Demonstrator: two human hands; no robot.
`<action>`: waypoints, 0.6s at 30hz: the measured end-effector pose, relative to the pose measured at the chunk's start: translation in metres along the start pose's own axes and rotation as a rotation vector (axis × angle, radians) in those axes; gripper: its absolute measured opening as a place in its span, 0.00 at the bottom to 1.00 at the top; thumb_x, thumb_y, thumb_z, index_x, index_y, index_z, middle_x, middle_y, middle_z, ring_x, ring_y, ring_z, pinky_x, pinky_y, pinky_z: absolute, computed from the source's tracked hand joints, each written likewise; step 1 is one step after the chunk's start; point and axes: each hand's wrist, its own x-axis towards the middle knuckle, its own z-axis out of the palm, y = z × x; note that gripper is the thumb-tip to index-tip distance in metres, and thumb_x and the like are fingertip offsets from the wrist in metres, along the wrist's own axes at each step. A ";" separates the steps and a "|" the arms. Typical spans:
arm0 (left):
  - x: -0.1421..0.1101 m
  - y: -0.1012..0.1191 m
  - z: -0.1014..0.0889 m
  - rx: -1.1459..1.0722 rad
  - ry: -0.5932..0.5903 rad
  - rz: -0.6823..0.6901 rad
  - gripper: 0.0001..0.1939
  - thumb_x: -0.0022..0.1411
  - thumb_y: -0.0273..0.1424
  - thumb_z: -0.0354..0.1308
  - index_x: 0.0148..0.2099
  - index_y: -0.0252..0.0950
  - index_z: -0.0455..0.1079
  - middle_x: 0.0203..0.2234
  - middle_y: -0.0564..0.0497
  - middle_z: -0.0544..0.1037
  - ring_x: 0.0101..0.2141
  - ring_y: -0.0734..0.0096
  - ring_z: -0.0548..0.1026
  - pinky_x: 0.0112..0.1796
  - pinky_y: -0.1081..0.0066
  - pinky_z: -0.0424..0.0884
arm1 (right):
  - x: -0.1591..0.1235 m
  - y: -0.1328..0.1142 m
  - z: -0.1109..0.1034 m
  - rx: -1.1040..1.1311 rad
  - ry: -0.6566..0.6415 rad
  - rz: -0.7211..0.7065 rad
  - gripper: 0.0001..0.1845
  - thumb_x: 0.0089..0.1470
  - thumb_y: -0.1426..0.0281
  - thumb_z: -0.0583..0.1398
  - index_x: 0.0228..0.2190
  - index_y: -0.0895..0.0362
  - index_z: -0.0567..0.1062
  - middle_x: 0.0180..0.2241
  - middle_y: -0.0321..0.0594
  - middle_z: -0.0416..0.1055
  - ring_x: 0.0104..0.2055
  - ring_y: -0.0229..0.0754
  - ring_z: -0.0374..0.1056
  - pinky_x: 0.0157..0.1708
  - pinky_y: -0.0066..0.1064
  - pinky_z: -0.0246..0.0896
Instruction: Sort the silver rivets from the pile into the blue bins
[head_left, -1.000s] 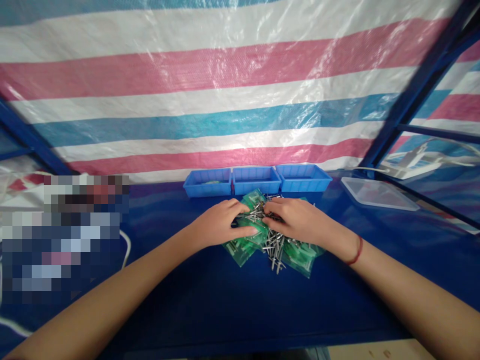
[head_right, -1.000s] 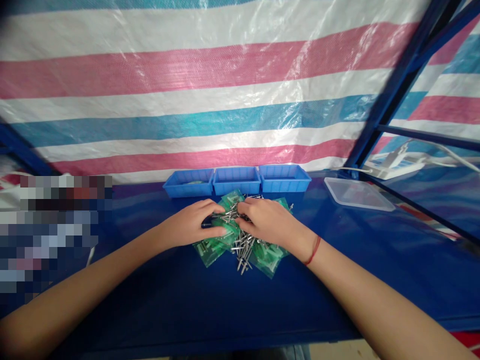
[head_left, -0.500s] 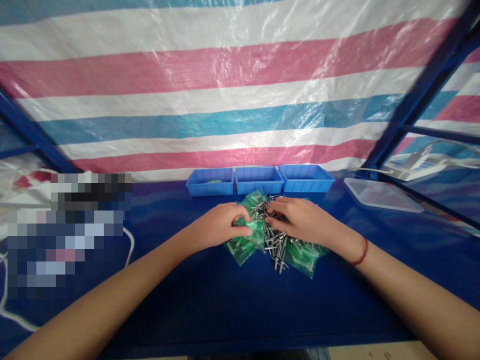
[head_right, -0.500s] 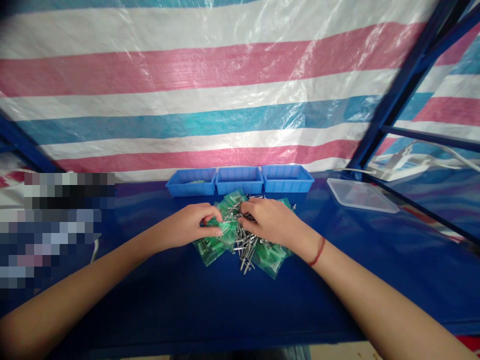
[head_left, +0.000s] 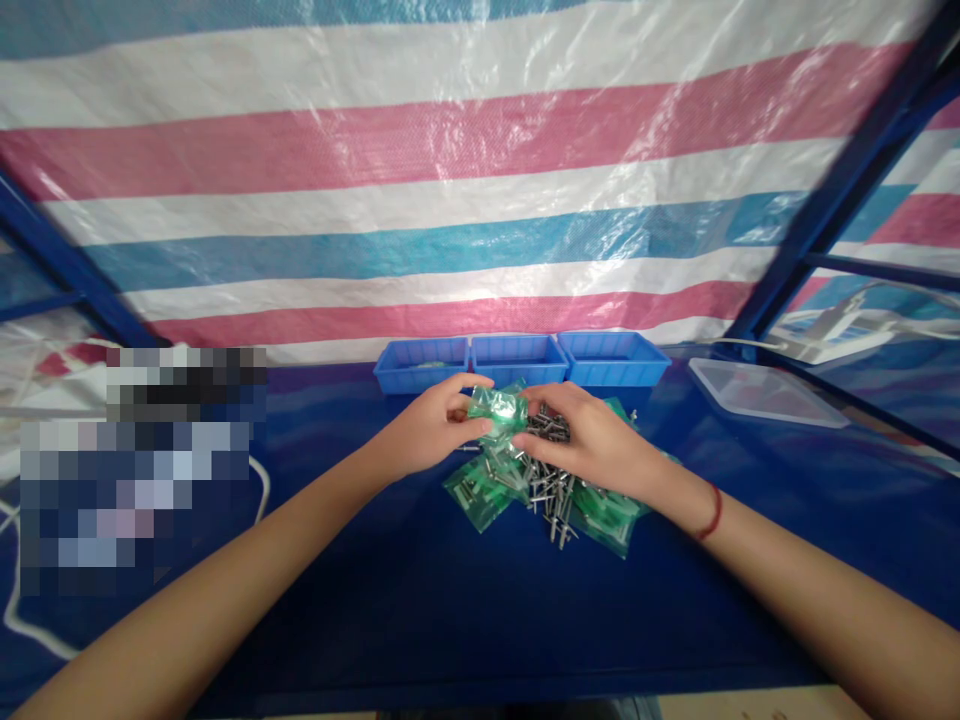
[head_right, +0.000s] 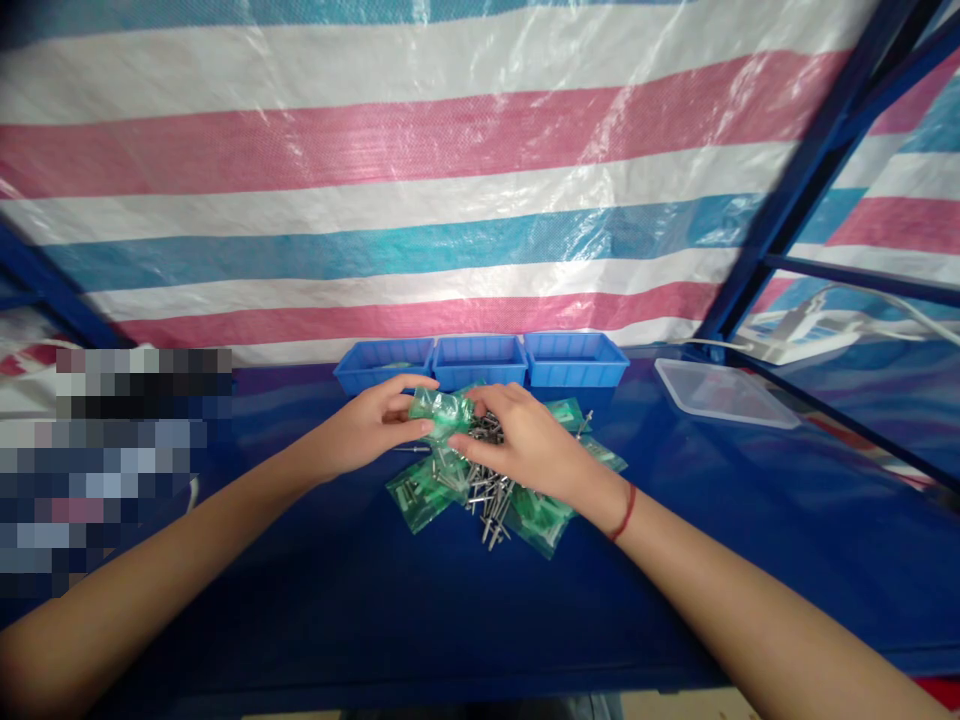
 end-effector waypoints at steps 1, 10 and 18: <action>0.000 0.002 0.003 -0.048 0.007 -0.004 0.22 0.54 0.29 0.57 0.52 0.35 0.61 0.33 0.49 0.76 0.32 0.68 0.75 0.34 0.68 0.69 | 0.000 -0.001 0.003 0.093 0.017 0.035 0.20 0.51 0.59 0.59 0.42 0.59 0.70 0.33 0.41 0.72 0.34 0.41 0.66 0.35 0.35 0.59; 0.001 0.002 0.024 -0.094 0.062 -0.028 0.13 0.59 0.34 0.56 0.44 0.32 0.69 0.36 0.46 0.77 0.35 0.67 0.75 0.35 0.68 0.70 | 0.001 0.000 0.019 0.603 0.148 0.303 0.23 0.45 0.63 0.64 0.42 0.57 0.65 0.20 0.28 0.63 0.20 0.32 0.57 0.22 0.29 0.54; 0.001 -0.002 0.026 -0.128 0.154 0.089 0.10 0.57 0.29 0.56 0.42 0.34 0.70 0.39 0.47 0.78 0.41 0.66 0.75 0.42 0.66 0.70 | 0.000 -0.004 0.017 0.368 0.291 0.097 0.05 0.50 0.68 0.60 0.27 0.56 0.69 0.25 0.34 0.67 0.26 0.35 0.62 0.27 0.30 0.59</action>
